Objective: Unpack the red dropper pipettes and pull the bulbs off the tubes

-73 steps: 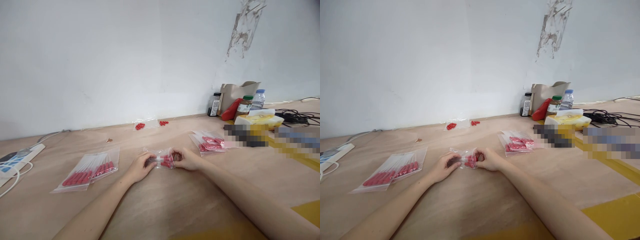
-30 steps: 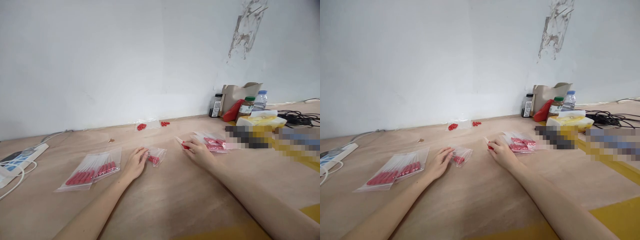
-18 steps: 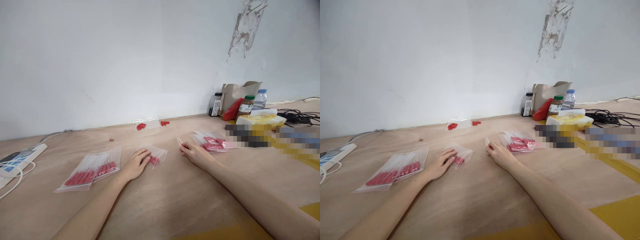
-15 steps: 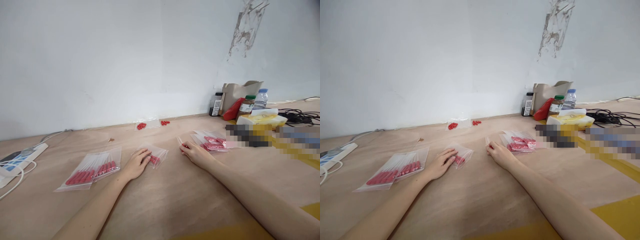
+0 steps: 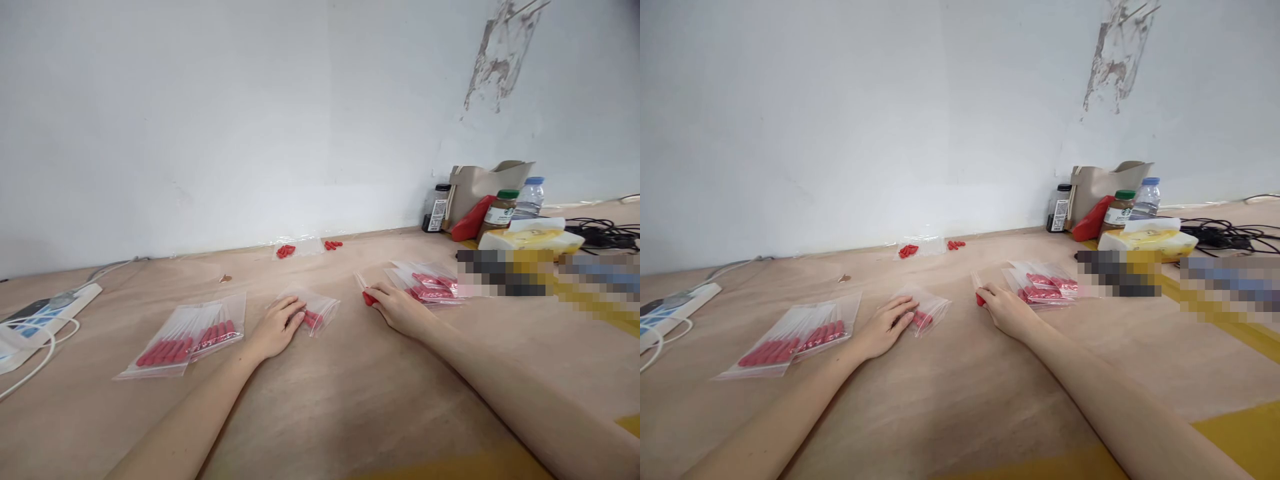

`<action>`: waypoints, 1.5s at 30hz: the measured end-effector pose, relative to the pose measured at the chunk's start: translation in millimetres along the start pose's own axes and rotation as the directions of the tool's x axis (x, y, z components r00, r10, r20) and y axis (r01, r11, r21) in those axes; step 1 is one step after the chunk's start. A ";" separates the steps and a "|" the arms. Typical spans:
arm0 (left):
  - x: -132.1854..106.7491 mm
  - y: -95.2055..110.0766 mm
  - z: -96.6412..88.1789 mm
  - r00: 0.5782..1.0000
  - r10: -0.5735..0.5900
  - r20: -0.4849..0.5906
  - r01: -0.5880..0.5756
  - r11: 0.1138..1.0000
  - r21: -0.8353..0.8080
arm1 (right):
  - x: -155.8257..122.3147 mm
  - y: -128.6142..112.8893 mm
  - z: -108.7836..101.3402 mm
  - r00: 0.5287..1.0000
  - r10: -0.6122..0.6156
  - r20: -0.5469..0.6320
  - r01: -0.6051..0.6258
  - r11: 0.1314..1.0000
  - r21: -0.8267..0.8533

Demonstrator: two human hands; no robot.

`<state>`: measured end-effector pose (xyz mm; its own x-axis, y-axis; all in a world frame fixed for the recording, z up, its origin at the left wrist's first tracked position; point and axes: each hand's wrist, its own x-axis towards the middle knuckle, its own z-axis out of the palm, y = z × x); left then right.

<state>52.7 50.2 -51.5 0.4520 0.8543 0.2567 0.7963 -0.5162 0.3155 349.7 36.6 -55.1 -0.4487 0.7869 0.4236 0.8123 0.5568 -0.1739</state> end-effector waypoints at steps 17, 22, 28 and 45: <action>0.0 0.4 -2.5 1.000 0.005 0.030 -0.005 1.000 0.008 | 0.1 0.8 -2.6 0.999 -0.034 -0.002 0.034 0.991 -0.130; -1.2 0.9 -6.3 0.999 0.042 0.007 -0.041 0.999 -0.027 | -3.6 1.5 -7.6 0.999 0.050 -0.001 -0.050 0.999 -0.013; -2.2 0.2 -3.6 0.997 0.022 -0.072 -0.025 0.999 -0.039 | -3.9 -3.9 -10.4 0.999 0.046 -0.025 -0.047 0.998 -0.044; 1.4 3.6 -3.5 0.995 0.071 0.074 -0.071 0.997 -0.006 | 15.4 -70.2 5.0 0.998 0.035 -0.058 -0.024 0.984 0.176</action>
<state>54.8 49.3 -46.8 0.5360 0.8176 0.2104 0.7600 -0.5758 0.3016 283.8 11.0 -40.8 -0.3976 0.7892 0.4681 0.7448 0.5755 -0.3376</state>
